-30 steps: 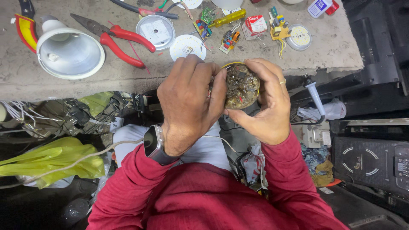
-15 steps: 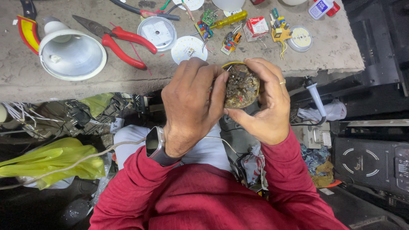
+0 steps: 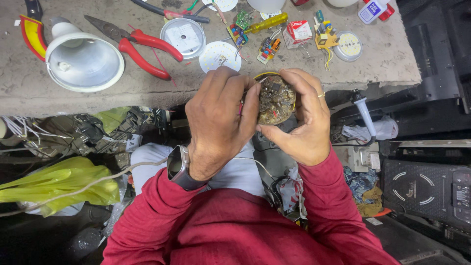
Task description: The person sits at a cluttered workbench repairing an LED bulb lamp. They strip insulation from wires with pliers, solder wire connections using a soldering iron, and fit the wired LED module into a white bulb holder, pressing components together by hand.
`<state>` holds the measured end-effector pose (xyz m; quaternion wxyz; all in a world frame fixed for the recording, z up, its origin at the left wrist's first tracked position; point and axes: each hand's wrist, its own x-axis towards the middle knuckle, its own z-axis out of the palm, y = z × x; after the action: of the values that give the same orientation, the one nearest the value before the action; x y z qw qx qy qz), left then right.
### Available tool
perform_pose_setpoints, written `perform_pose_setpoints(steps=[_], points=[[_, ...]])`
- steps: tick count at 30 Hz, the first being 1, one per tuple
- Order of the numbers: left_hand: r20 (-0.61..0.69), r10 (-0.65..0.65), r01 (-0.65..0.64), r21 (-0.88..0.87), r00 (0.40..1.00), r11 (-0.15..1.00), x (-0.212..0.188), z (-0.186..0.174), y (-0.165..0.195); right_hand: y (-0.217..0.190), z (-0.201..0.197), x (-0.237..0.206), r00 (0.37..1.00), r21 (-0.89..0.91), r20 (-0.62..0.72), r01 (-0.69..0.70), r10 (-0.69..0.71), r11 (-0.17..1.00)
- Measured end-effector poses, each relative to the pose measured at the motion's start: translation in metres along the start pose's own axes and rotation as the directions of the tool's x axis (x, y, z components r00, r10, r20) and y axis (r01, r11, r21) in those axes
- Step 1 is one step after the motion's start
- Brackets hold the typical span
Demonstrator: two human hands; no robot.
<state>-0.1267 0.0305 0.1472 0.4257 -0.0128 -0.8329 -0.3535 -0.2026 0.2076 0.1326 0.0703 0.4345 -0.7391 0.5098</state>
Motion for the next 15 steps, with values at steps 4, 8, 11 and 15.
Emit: perform_pose_setpoints(steps=[4, 8, 11, 15], points=[[0.006, -0.005, 0.005, -0.003, 1.0, 1.0, 0.0015, -0.0014, -0.0003, 0.0002, 0.001, 0.0023, 1.0, 0.008, -0.003, -0.003, 0.003, 1.0], [-0.009, -0.003, 0.002, -0.006, 1.0, 1.0, 0.0045, -0.0019, -0.0017, 0.0005, 0.0035, 0.0068, 1.0, 0.003, -0.002, -0.003, 0.003, 1.0], [-0.003, -0.013, 0.013, 0.019, 1.0, 1.0, 0.0034, -0.0006, -0.0045, 0.0003, 0.0057, 0.0068, 1.0, 0.036, 0.001, -0.011, 0.011, 0.999], [0.017, 0.023, -0.024, 0.061, 1.0, 0.998, 0.0022, 0.0021, -0.0085, 0.0009, 0.0049, 0.0068, 1.0, -0.042, -0.005, -0.022, 0.022, 0.999]])
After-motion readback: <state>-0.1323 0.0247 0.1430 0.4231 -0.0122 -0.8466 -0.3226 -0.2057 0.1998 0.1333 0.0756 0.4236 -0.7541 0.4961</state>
